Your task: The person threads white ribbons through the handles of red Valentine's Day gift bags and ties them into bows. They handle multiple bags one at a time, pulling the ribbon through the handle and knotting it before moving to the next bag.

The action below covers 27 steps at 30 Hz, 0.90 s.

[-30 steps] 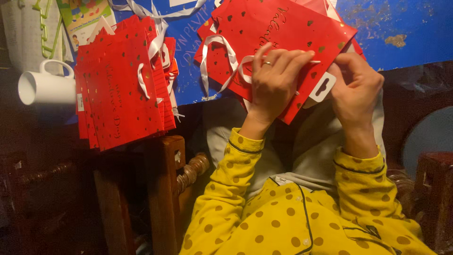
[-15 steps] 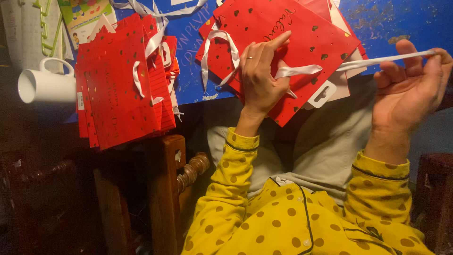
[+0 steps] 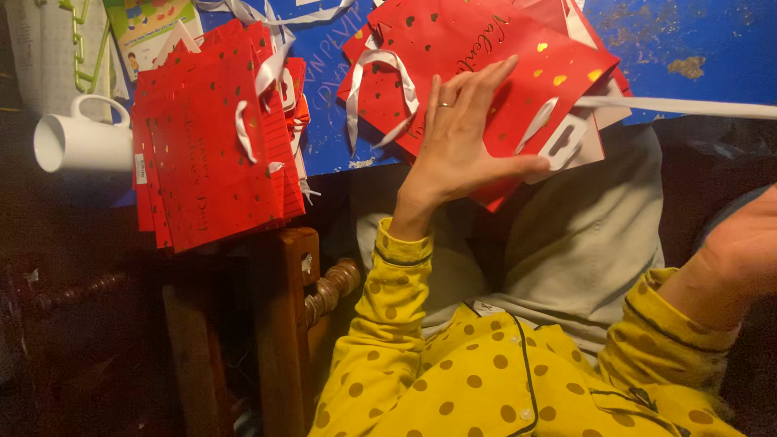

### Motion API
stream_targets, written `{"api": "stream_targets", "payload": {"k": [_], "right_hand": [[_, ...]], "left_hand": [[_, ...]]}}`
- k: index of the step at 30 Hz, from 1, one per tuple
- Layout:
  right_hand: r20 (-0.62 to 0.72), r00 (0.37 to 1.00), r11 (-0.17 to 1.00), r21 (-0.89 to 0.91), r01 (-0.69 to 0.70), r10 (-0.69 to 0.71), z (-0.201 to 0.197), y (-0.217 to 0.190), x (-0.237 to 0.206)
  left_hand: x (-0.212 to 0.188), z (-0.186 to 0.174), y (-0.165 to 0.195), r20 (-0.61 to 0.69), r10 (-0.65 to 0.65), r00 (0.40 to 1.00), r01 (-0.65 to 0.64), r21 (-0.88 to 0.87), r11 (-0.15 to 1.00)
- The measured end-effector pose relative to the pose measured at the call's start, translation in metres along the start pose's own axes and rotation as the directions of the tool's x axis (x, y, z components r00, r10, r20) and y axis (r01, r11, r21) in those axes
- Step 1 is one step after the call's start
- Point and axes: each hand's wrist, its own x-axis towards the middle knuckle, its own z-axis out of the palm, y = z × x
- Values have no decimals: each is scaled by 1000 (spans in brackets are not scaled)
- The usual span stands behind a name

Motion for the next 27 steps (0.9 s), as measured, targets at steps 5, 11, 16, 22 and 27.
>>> {"api": "stream_targets", "payload": {"k": [5,11,16,22,27], "right_hand": [[112,994,1000,-3,18,-18,36,0,-20],[279,939,971,-67,228,-201,113,-8,-40],[506,857,892,-336,302,-99,163,-2,-66],[707,707,654,-540,530,11,183,7,-50],[758,645,595,-563,574,95,193,8,-38]], "left_hand": [[-5,1,11,-7,67,998,-67,20,998],[-23,-6,33,-95,-155,983,138,-163,977],[-23,-24,42,-305,-172,937,155,-78,985],[-24,-43,55,-530,-39,847,26,-32,999],[-20,-50,61,-528,-14,849,3,-21,1000]]}}
